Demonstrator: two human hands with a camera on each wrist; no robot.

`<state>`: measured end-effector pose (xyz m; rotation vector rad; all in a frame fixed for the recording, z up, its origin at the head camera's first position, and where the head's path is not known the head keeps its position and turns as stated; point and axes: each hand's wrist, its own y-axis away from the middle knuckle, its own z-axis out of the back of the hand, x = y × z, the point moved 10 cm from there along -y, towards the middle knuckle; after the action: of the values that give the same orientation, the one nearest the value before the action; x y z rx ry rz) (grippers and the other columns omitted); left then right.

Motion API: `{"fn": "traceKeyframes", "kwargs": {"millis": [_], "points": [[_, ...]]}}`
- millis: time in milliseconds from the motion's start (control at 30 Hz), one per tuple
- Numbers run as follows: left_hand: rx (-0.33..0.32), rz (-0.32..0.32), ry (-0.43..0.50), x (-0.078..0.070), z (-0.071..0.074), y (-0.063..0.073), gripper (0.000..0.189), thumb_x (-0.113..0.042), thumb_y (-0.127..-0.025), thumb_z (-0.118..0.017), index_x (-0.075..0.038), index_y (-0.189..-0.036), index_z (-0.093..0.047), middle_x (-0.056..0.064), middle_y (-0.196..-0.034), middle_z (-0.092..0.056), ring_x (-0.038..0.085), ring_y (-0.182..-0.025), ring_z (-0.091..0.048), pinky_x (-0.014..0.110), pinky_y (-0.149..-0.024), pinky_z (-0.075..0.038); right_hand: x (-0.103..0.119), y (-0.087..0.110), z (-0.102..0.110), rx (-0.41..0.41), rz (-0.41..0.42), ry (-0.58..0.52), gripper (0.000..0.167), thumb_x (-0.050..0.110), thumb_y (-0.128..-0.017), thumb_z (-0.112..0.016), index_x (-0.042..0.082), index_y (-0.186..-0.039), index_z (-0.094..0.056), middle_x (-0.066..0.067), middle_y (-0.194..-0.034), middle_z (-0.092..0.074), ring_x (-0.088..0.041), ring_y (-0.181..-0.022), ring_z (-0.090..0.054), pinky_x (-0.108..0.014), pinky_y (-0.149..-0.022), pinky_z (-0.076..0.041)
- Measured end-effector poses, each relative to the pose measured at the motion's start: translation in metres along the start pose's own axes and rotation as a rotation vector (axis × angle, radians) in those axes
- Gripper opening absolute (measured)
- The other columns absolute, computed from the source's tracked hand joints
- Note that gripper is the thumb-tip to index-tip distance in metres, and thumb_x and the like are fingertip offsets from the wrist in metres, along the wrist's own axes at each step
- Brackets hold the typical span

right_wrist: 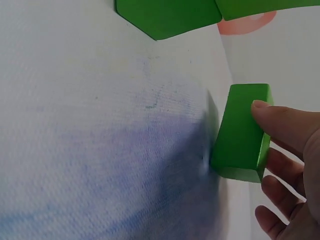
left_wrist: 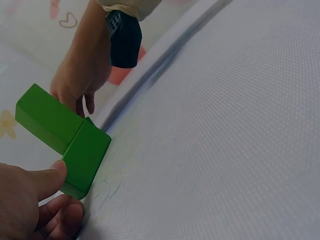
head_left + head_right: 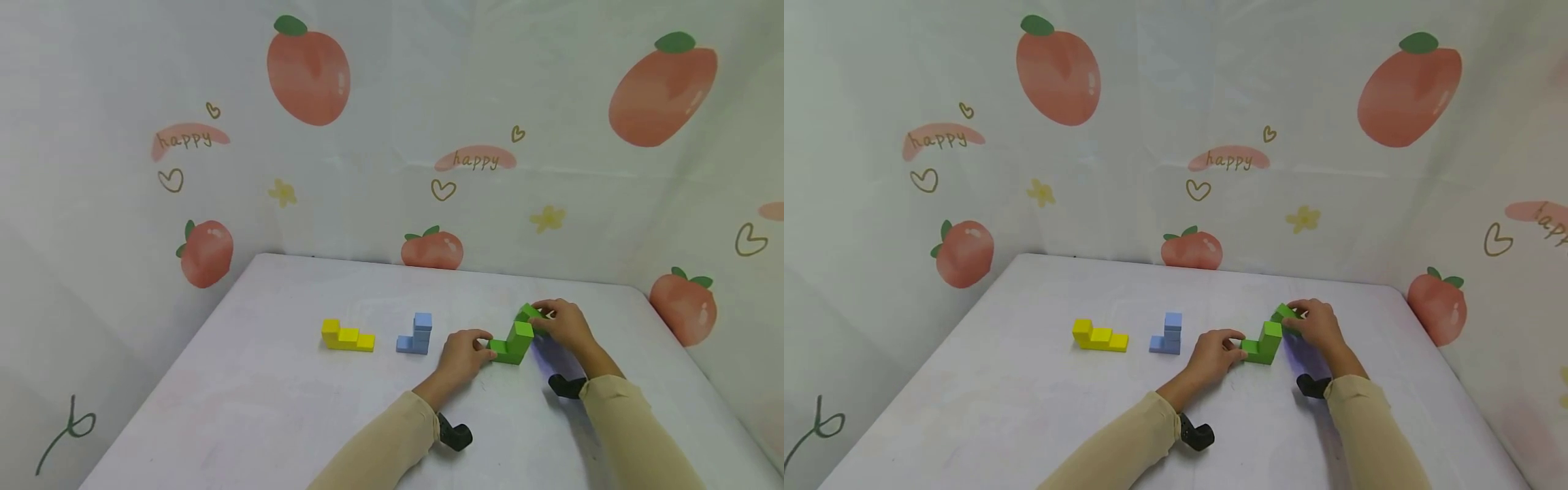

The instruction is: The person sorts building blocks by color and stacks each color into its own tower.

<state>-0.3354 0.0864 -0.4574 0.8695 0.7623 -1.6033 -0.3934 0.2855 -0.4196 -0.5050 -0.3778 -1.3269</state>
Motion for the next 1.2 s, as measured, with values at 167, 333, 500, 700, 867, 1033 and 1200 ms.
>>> {"fn": "traceKeyframes", "kwargs": {"millis": [167,333,500,700,867,1033,1200], "points": [[0.001,0.0,0.007,0.0,0.0,0.0,0.028,-0.015,-0.083,-0.078,-0.016,-0.111,-0.073,-0.011,-0.07,-0.057,0.004,-0.064,-0.05,0.022,-0.059,-0.041,0.003,0.006,0.008,-0.036,-0.002,-0.02,0.043,0.02,-0.09,-0.07,-0.006,-0.123,-0.06,-0.025,-0.109,-0.063,-0.046,-0.104,-0.053,-0.055,-0.081,-0.045],[-0.002,-0.006,0.006,0.001,0.0,-0.001,0.028,-0.015,-0.083,-0.078,-0.016,-0.11,-0.073,-0.011,-0.069,-0.057,0.003,-0.064,-0.05,0.022,-0.059,-0.041,0.003,0.011,0.015,-0.077,-0.02,-0.055,0.045,0.021,-0.091,-0.069,-0.005,-0.125,-0.059,-0.023,-0.109,-0.063,-0.043,-0.104,-0.054,-0.051,-0.077,-0.047],[-0.001,0.0,0.01,0.001,0.0,0.0,0.029,-0.015,-0.083,-0.078,-0.015,-0.11,-0.073,-0.011,-0.07,-0.057,0.003,-0.064,-0.05,0.022,-0.059,-0.041,0.006,0.016,0.024,-0.144,-0.004,-0.074,0.044,0.021,-0.091,-0.069,-0.005,-0.124,-0.059,-0.024,-0.108,-0.064,-0.04,-0.101,-0.055,-0.043,-0.073,-0.046],[-0.003,-0.007,0.012,0.001,-0.001,0.0,0.029,-0.014,-0.082,-0.079,-0.015,-0.111,-0.073,-0.011,-0.07,-0.057,0.003,-0.064,-0.051,0.022,-0.06,-0.042,0.017,0.025,0.038,-0.228,0.027,-0.106,0.042,0.02,-0.093,-0.067,-0.006,-0.124,-0.059,-0.024,-0.108,-0.064,-0.037,-0.098,-0.056,-0.038,-0.073,-0.044],[-0.002,-0.025,0.01,0.0,-0.001,0.0,0.03,-0.014,-0.082,-0.079,-0.014,-0.111,-0.073,-0.01,-0.07,-0.058,0.003,-0.065,-0.052,0.021,-0.061,-0.043,0.027,0.033,0.049,-0.294,0.051,-0.17,0.038,0.019,-0.092,-0.068,-0.005,-0.121,-0.062,-0.022,-0.104,-0.065,-0.016,-0.091,-0.055,-0.024,-0.073,-0.042],[-0.001,-0.025,0.012,0.0,-0.001,0.0,0.03,-0.014,-0.082,-0.079,-0.014,-0.112,-0.072,-0.011,-0.07,-0.059,0.002,-0.066,-0.053,0.021,-0.062,-0.043,0.033,0.037,0.054,-0.309,0.063,-0.26,0.036,0.017,-0.092,-0.068,-0.005,-0.12,-0.062,-0.021,-0.104,-0.064,0.0,-0.086,-0.05,-0.016,-0.073,-0.04],[-0.002,-0.016,0.013,0.0,-0.001,0.0,0.03,-0.014,-0.082,-0.079,-0.015,-0.111,-0.073,-0.011,-0.071,-0.058,0.002,-0.066,-0.053,0.022,-0.063,-0.043,0.039,0.041,0.055,-0.299,0.081,-0.304,0.036,0.017,-0.094,-0.066,-0.005,-0.121,-0.061,-0.018,-0.107,-0.064,0.002,-0.088,-0.053,-0.014,-0.076,-0.041]]}}
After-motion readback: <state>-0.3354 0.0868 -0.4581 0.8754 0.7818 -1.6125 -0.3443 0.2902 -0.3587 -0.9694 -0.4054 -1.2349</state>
